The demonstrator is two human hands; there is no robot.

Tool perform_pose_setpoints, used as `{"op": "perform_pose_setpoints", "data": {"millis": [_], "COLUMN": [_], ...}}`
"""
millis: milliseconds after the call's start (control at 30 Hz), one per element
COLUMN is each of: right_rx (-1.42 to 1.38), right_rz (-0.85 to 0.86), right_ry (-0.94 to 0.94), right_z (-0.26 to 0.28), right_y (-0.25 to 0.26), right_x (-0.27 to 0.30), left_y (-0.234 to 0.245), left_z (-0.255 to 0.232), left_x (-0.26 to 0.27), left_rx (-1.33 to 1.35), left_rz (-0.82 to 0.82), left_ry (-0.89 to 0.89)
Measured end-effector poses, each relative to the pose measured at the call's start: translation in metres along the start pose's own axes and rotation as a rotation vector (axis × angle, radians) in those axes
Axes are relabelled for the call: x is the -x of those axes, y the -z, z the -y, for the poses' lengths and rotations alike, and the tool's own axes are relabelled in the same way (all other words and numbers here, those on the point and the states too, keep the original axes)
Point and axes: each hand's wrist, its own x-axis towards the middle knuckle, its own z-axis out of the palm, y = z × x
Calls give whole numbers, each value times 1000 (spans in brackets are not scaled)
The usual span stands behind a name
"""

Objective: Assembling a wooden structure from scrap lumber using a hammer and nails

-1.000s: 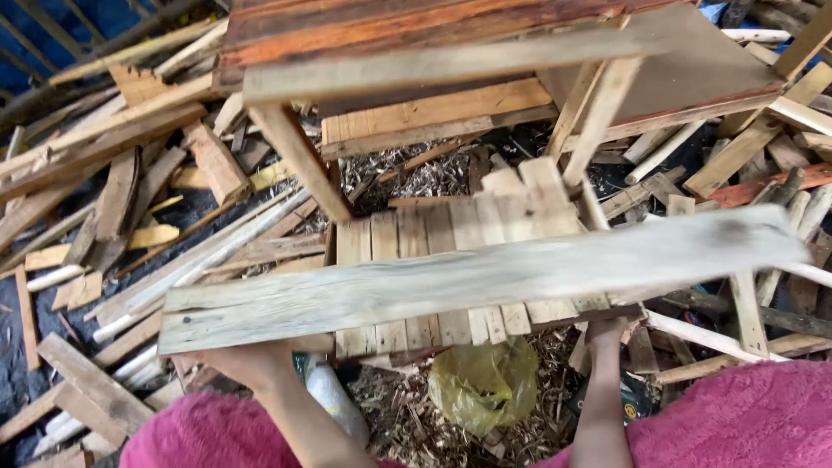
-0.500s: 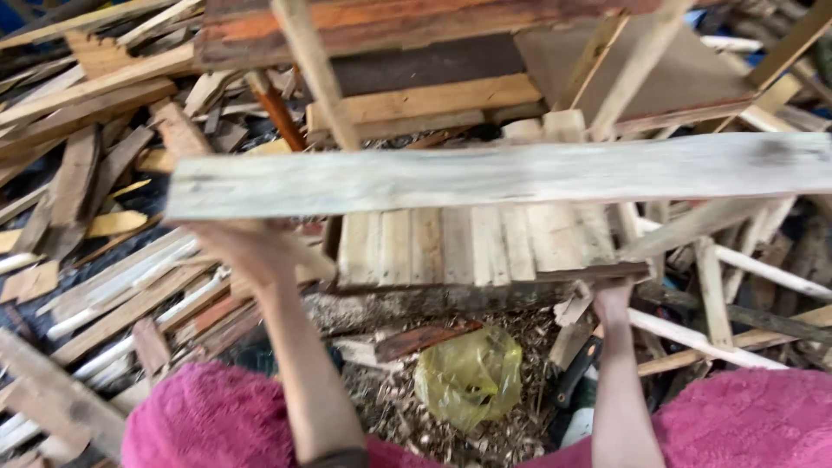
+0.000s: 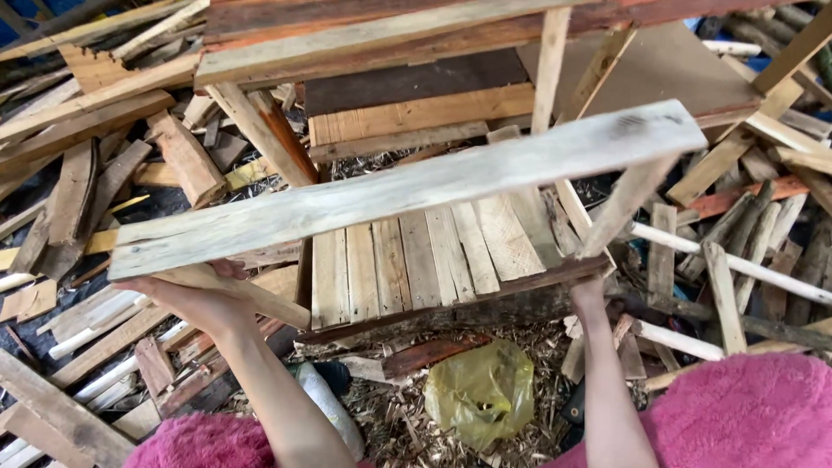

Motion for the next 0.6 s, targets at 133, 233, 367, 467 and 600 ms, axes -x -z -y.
{"op": "perform_pose_setpoints", "data": {"millis": [133, 233, 367, 467, 600], "right_rx": [-180, -222, 388, 525, 355], "right_rz": [103, 166, -77, -421, -225], "right_ry": [196, 176, 514, 242, 171], "right_z": [-11, 12, -15, 16, 3], "right_y": [2, -8, -5, -37, -48], "right_x": [12, 39, 36, 109, 133], "left_y": [8, 1, 0, 42, 30], "left_z": [14, 9, 4, 66, 64], "left_x": [-8, -5, 4, -18, 13], "left_rx": [109, 103, -44, -126, -390], "left_rz": [112, 101, 43, 88, -221], "left_ry": [-72, -93, -227, -559, -480]}}
